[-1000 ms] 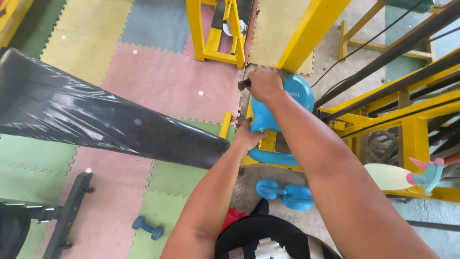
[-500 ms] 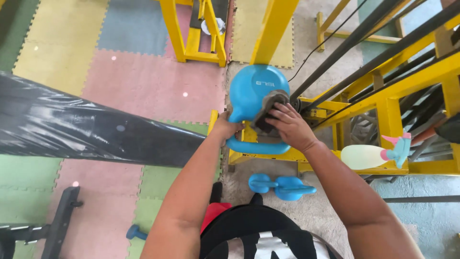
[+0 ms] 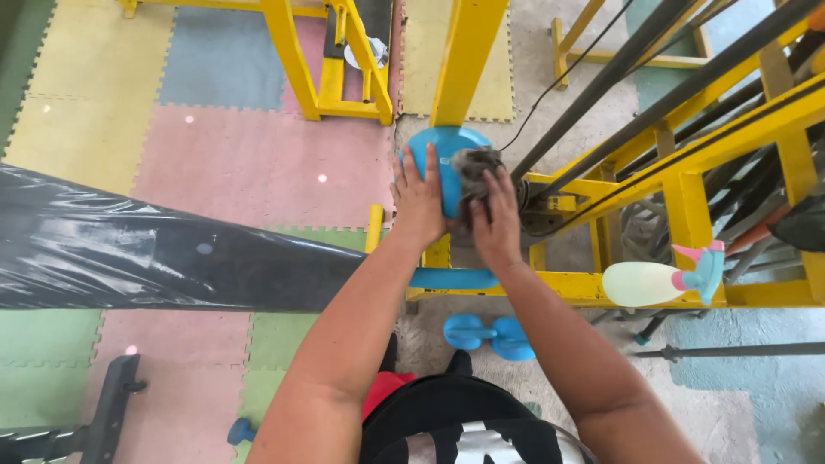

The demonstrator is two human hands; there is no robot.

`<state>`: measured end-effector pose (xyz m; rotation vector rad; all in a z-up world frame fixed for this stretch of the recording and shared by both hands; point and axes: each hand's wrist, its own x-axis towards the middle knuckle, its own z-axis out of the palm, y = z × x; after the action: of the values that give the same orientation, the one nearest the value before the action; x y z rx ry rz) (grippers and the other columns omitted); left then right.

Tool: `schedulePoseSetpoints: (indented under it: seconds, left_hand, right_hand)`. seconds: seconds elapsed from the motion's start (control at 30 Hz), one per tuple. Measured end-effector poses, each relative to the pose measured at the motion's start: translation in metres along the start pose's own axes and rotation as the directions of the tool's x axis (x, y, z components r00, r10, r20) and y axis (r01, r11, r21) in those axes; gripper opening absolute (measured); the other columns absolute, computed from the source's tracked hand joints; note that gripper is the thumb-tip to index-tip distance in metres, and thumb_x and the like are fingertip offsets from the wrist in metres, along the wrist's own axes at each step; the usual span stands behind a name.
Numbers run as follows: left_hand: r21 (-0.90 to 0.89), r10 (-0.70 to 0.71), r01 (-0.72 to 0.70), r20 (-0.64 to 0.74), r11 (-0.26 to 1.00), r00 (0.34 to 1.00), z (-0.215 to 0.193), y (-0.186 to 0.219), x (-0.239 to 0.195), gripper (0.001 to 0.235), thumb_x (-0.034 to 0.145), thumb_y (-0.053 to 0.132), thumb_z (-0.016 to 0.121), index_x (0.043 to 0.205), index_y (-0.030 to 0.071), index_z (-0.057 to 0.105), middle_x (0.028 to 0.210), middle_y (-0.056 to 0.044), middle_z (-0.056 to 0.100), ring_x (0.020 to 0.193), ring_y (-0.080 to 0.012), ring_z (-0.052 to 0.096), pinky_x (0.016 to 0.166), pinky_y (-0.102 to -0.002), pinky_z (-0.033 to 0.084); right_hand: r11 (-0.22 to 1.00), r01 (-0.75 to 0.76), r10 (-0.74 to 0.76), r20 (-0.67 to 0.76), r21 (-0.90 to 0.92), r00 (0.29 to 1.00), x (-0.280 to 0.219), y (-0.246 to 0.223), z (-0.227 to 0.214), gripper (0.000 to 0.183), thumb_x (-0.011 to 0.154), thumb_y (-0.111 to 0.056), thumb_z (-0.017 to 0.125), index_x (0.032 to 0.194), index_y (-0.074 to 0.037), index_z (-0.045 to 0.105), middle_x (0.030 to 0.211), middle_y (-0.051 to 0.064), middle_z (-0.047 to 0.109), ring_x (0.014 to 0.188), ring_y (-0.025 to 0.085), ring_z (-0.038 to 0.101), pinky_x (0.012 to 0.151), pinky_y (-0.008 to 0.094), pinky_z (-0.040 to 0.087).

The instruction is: The person cleans a blue kettlebell by spraying it with a cleaning solution and wiping it with a cloth. They repeat this process for multiple kettlebells, placing each cleaned one on a yellow rack.

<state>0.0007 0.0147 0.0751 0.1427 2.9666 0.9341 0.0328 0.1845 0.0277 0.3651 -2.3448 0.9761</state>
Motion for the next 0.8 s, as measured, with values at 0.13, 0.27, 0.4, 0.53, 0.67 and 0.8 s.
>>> schedulePoseSetpoints:
  seconds: [0.13, 0.27, 0.4, 0.53, 0.67, 0.8]
  left_hand:
    - [-0.043, 0.062, -0.064, -0.041, 0.997, 0.997, -0.005, 0.001, -0.002, 0.161, 0.04, 0.043, 0.105, 0.159, 0.012, 0.0, 0.164, -0.033, 0.001, 0.15, -0.0572, 0.009, 0.117, -0.069, 0.021]
    - [-0.005, 0.031, -0.031, 0.0, 0.999, 1.0, -0.006, 0.005, -0.003, 0.162, 0.039, 0.044, 0.105, 0.16, 0.012, 0.001, 0.163, -0.031, 0.003, 0.15, -0.057, 0.009, 0.117, -0.068, 0.02]
    - [0.013, -0.018, 0.018, 0.022, 1.0, 1.0, -0.011, 0.011, -0.005, 0.16, 0.04, 0.045, 0.104, 0.16, 0.014, 0.002, 0.166, -0.029, 0.005, 0.152, -0.0549, 0.011, 0.118, -0.065, 0.021]
    - [0.018, -0.001, 0.001, -0.005, 1.0, 1.0, -0.01, 0.012, -0.005, 0.161, 0.041, 0.047, 0.104, 0.16, 0.012, 0.001, 0.164, -0.03, 0.005, 0.151, -0.0543, 0.012, 0.119, -0.066, 0.018]
    - [0.008, -0.015, 0.015, -0.053, 1.0, 0.998, -0.002, 0.011, -0.006, 0.162, 0.039, 0.048, 0.103, 0.159, 0.009, 0.001, 0.163, -0.029, 0.007, 0.152, -0.0537, 0.012, 0.121, -0.064, 0.016]
    - [0.353, 0.213, -0.048, -0.446, 0.934, 0.869, 0.1, -0.048, 0.016, 0.14, 0.08, 0.043, 0.102, 0.168, 0.0, 0.002, 0.167, -0.029, 0.011, 0.156, -0.0491, 0.016, 0.125, -0.058, 0.017]
  right_hand:
    - [0.905, -0.407, 0.404, 0.046, 0.125, 0.913, 0.051, 0.053, 0.018, 0.032, 0.111, -0.024, 0.056, 0.133, -0.002, 0.061, 0.128, 0.024, 0.065, 0.118, 0.035, 0.063, 0.106, 0.043, 0.05]
    - [0.609, -0.782, 0.733, 0.282, 0.132, 0.619, 0.126, 0.076, 0.032, 0.041, 0.099, -0.031, 0.054, 0.127, -0.005, 0.067, 0.098, 0.016, 0.073, 0.086, 0.031, 0.066, 0.077, 0.045, 0.053]
    - [0.678, -0.694, 0.727, 0.355, -0.242, 0.587, 0.171, 0.056, 0.051, 0.038, 0.094, -0.03, 0.056, 0.113, -0.004, 0.077, 0.1, 0.017, 0.075, 0.094, 0.03, 0.071, 0.089, 0.043, 0.054]
    - [0.778, -0.526, 0.614, 0.234, -0.344, 0.754, 0.142, 0.048, 0.05, 0.036, 0.101, -0.035, 0.055, 0.117, -0.006, 0.069, 0.117, 0.024, 0.066, 0.108, 0.044, 0.059, 0.093, 0.052, 0.047]
    - [0.953, -0.152, 0.198, 0.159, -0.263, 0.967, 0.095, -0.004, 0.027, 0.034, 0.1, -0.024, 0.06, 0.122, 0.0, 0.065, 0.128, 0.024, 0.062, 0.119, 0.044, 0.057, 0.101, 0.051, 0.046]
    - [0.976, 0.132, -0.091, 0.224, -0.174, 0.97, 0.079, -0.04, 0.014, 0.038, 0.092, -0.016, 0.063, 0.126, 0.0, 0.066, 0.131, 0.021, 0.062, 0.123, 0.04, 0.056, 0.108, 0.049, 0.043]
